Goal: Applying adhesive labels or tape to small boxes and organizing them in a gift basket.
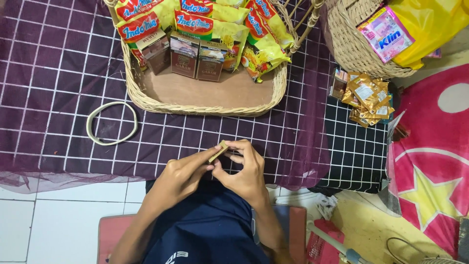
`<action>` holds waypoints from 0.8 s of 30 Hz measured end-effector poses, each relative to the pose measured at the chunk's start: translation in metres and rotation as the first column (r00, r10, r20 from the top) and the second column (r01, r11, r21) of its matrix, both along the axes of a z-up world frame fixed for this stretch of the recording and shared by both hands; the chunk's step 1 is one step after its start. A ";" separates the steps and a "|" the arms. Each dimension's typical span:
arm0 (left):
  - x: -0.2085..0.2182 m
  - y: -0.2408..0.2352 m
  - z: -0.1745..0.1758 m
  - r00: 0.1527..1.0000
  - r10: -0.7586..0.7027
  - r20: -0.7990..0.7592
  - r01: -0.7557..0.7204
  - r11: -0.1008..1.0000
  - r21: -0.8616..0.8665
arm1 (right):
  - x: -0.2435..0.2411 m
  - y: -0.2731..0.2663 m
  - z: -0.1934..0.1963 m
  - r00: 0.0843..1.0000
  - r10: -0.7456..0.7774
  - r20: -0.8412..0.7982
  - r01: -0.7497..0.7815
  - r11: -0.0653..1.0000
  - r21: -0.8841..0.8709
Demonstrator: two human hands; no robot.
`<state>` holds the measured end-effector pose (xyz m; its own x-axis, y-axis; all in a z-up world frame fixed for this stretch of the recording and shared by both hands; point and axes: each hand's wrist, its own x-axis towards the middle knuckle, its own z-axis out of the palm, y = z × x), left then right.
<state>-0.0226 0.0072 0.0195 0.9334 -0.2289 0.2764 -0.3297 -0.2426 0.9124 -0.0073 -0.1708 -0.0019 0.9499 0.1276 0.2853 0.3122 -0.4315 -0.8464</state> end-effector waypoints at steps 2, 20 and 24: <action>0.001 0.000 0.003 1.000 0.003 0.012 -0.003 1.000 -0.002 | 0.002 0.003 0.001 0.999 -0.030 0.024 0.030 0.999 -0.017; -0.005 0.004 -0.013 0.997 -0.029 0.066 0.024 0.997 0.074 | 0.003 -0.002 0.013 0.993 0.110 -0.034 -0.105 0.988 0.117; -0.001 0.004 0.000 0.998 -0.040 0.050 0.036 0.996 0.077 | 0.005 0.005 0.011 0.999 0.025 0.024 -0.027 0.995 0.091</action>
